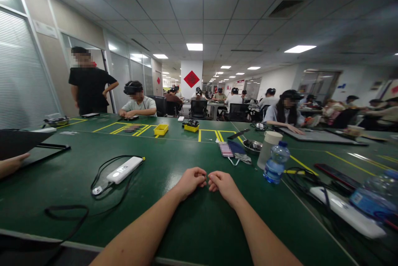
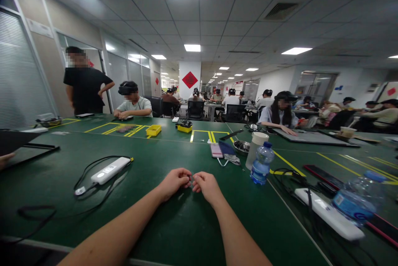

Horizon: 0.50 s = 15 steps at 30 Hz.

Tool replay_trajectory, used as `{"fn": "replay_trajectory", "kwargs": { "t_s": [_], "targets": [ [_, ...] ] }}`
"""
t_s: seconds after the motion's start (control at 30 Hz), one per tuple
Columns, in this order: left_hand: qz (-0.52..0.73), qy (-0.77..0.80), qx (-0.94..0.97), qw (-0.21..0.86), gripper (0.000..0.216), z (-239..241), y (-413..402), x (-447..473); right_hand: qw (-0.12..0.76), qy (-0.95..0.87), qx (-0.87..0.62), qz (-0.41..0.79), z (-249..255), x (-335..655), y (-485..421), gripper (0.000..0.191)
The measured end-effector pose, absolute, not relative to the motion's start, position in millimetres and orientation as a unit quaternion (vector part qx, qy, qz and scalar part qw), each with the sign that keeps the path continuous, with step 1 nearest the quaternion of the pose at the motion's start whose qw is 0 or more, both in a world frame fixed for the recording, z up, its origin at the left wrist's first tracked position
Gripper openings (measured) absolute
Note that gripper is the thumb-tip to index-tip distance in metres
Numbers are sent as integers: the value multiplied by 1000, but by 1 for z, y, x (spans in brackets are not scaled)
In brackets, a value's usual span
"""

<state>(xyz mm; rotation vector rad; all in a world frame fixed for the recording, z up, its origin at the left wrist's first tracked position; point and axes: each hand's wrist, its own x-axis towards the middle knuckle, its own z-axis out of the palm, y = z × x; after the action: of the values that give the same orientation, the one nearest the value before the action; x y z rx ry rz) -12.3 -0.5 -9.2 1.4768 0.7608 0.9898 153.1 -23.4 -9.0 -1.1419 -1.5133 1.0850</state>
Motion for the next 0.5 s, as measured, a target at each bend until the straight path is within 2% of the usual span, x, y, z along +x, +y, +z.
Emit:
{"fn": "replay_trajectory", "kwargs": {
  "t_s": [0.23, 0.5],
  "targets": [
    [407, 335, 626, 575, 26, -7, -2, -11, 462, -602, -475, 446, -7, 153, -25, 21],
    [404, 354, 587, 606, 31, -11, 1, -14, 474, -517, -470, 536, -11, 158, -26, 22]
  ]
}}
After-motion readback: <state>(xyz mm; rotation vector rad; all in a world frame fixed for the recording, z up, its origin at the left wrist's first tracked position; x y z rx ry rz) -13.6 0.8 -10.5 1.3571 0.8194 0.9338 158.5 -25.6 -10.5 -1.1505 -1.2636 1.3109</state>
